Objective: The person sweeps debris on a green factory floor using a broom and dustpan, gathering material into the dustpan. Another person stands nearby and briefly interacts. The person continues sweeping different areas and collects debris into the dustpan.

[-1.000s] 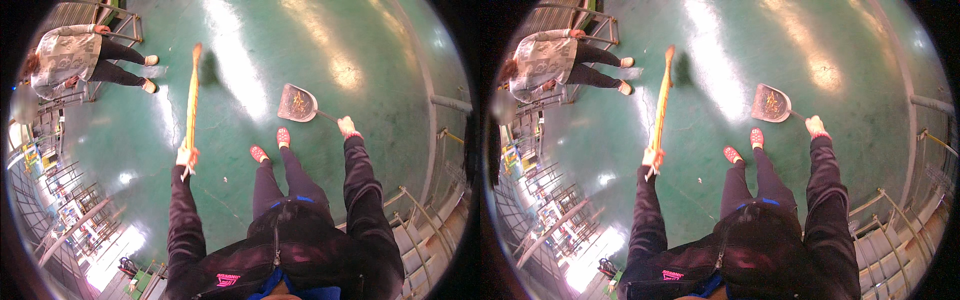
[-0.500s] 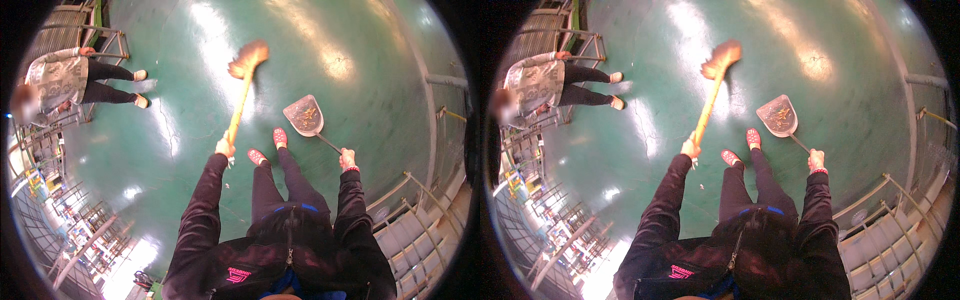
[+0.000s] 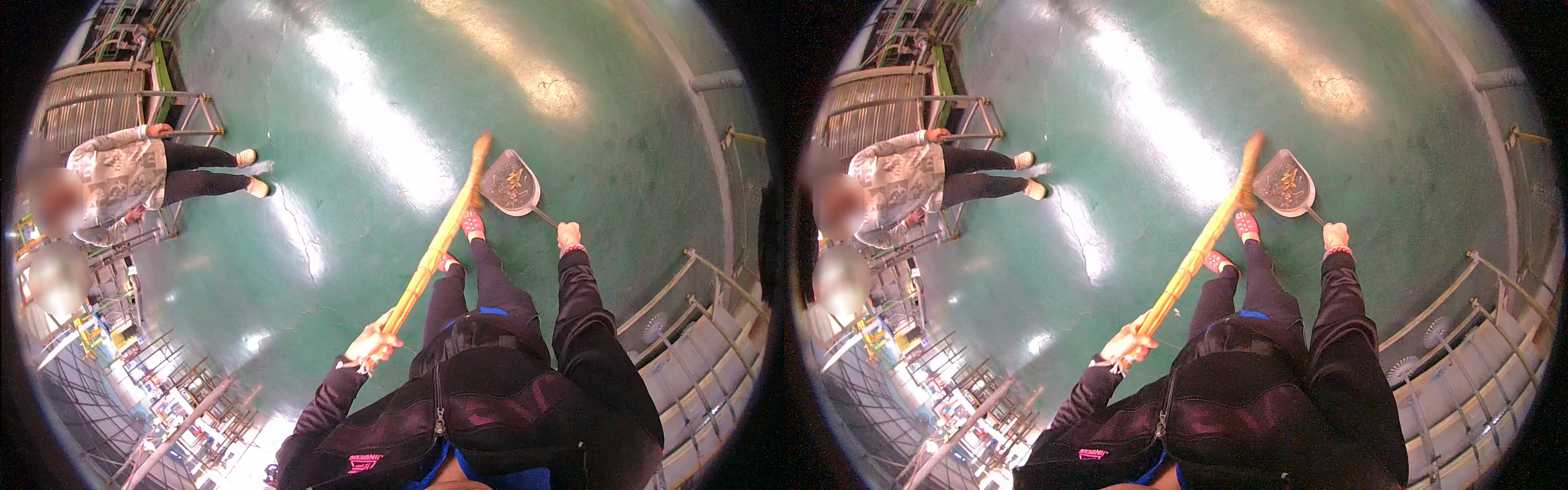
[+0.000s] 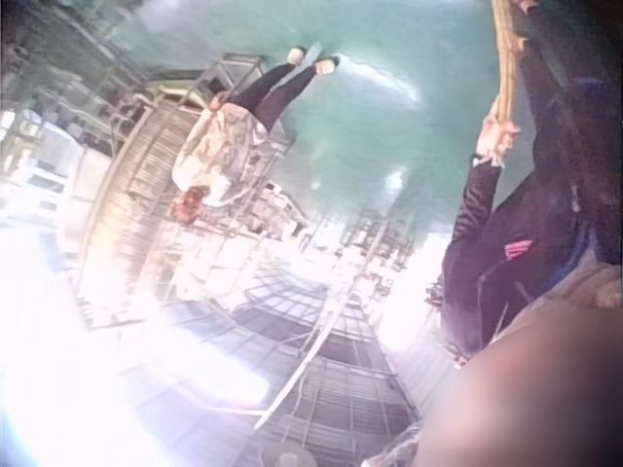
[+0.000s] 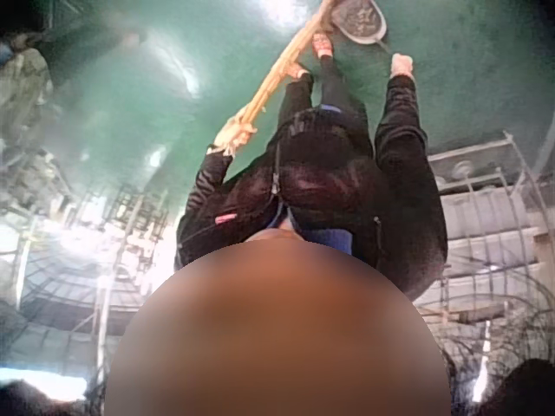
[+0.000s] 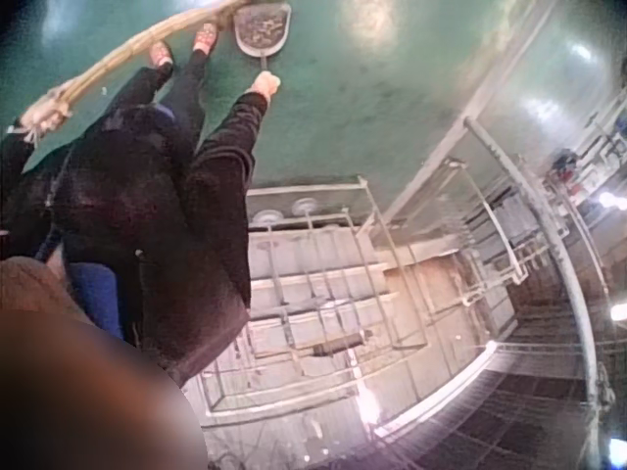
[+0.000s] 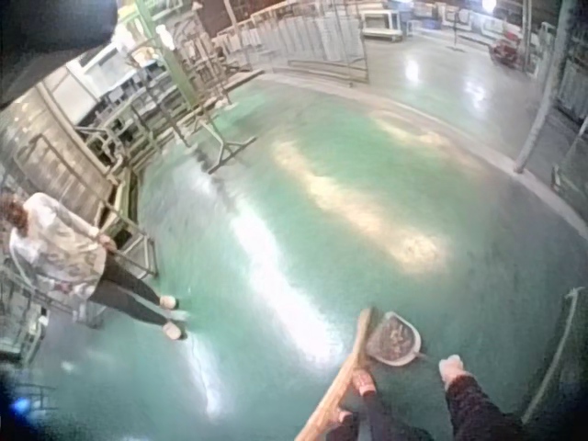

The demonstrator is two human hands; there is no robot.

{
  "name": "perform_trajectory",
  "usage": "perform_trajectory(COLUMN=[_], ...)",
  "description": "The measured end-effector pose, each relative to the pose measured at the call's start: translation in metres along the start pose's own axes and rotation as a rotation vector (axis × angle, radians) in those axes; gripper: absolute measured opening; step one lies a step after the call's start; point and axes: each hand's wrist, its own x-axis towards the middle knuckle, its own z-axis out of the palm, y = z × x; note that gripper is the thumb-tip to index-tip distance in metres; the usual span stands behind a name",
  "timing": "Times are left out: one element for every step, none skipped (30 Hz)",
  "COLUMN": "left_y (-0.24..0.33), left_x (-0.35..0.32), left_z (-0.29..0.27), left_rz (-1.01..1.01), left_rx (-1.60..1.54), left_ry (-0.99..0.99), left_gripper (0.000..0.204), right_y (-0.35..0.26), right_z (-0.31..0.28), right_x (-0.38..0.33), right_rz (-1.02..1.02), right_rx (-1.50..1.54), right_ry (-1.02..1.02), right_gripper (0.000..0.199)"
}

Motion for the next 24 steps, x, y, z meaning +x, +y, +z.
perform_trajectory(left_y=[0.001, 0.002, 0.014, 0.018, 0.025, 0.031, 0.036, 0.040, 0.041, 0.040, 0.036, 0.031, 0.025, 0.021, 0.016, 0.014, 0.016, 0.019, 0.026, 0.039, 0.052, 0.059, 0.070, 0.079], left_x=[-0.011, -0.016, -0.015, -0.008, 0.003, 0.018, 0.038, 0.057, 0.081, 0.104, 0.122, 0.138, 0.146, 0.152, 0.150, 0.143, 0.133, 0.119, 0.101, 0.081, 0.062, 0.045, 0.029, 0.017], left_z=[-0.001, -0.004, -0.013, -0.018, -0.025, -0.028, -0.032, -0.033, -0.029, -0.021, -0.014, -0.007, -0.001, 0.003, 0.007, 0.008, 0.006, 0.003, -0.004, -0.012, -0.021, -0.029, -0.041, -0.050], left_rz=[0.003, 0.062, 0.101, 0.140, 0.206, 0.237, 0.281, 0.316, 0.280, 0.218, 0.203, 0.160, 0.159, 0.110, 0.075, 0.031, 0.052, 0.018, 0.048, 0.086, -0.037, -0.016, -0.014, 0.034], left_rx=[0.015, 0.040, 0.074, 0.111, 0.227, 0.359, 0.371, 0.379, 0.432, 0.473, 0.491, 0.478, 0.516, 0.533, 0.379, 0.305, 0.215, 0.123, 0.151, 0.188, -0.022, -0.105, -0.069, -0.070], left_ry=[0.031, 0.075, 0.100, 0.121, 0.179, 0.203, 0.193, 0.185, 0.281, 0.376, 0.392, 0.402, 0.346, 0.310, 0.222, 0.171, 0.130, 0.094, 0.041, 0.004, -0.078, -0.109, -0.070, -0.078], left_gripper=[0.077, 0.077, 0.078, 0.078, 0.078, 0.077, 0.076, 0.075, 0.073, 0.072, 0.072, 0.073, 0.073, 0.074, 0.076, 0.078, 0.077, 0.077, 0.076, 0.074, 0.074, 0.073, 0.073, 0.074], right_y=[-0.003, -0.003, -0.007, -0.008, -0.013, -0.014, -0.017, -0.018, -0.020, -0.020, -0.021, -0.022, -0.022, -0.023, -0.022, -0.024, -0.023, -0.025, -0.025, -0.027, -0.027, -0.029, -0.033, -0.035], right_z=[-0.002, -0.003, -0.003, -0.004, -0.003, -0.004, -0.004, -0.005, -0.006, -0.008, -0.010, -0.011, -0.014, -0.014, -0.015, -0.014, -0.013, -0.011, -0.008, -0.006, -0.003, 0.001, 0.001, -0.001], right_x=[-0.001, -0.001, 0.000, 0.001, 0.001, 0.002, 0.001, 0.000, -0.001, -0.003, -0.005, -0.006, -0.008, -0.009, -0.008, -0.008, -0.006, -0.003, -0.001, 0.003, 0.007, 0.010, 0.013, 0.015], right_rz=[-0.002, 0.041, -0.030, -0.013, -0.027, -0.014, -0.031, 0.018, -0.023, -0.014, -0.016, -0.012, 0.008, -0.003, -0.003, 0.009, -0.009, -0.022, -0.009, 0.036, 0.065, 0.014, -0.053, -0.102], right_rx=[0.014, 0.028, 0.036, -0.010, -0.020, -0.020, -0.029, -0.028, -0.045, -0.051, -0.046, -0.036, -0.016, -0.032, -0.033, -0.014, 0.014, -0.017, -0.021, -0.003, 0.079, 0.036, 0.020, 0.086], right_ry=[-0.012, -0.012, -0.063, -0.044, -0.033, -0.003, -0.039, -0.049, -0.053, -0.067, -0.058, -0.070, -0.091, -0.064, -0.043, -0.019, -0.014, 0.012, -0.016, -0.031, -0.080, 0.010, -0.073, -0.073], right_gripper=[0.029, 0.029, 0.030, 0.030, 0.030, 0.031, 0.032, 0.032, 0.032, 0.032, 0.032, 0.032, 0.031, 0.031, 0.031, 0.032, 0.032, 0.032, 0.032, 0.033, 0.035, 0.037, 0.041, 0.046])
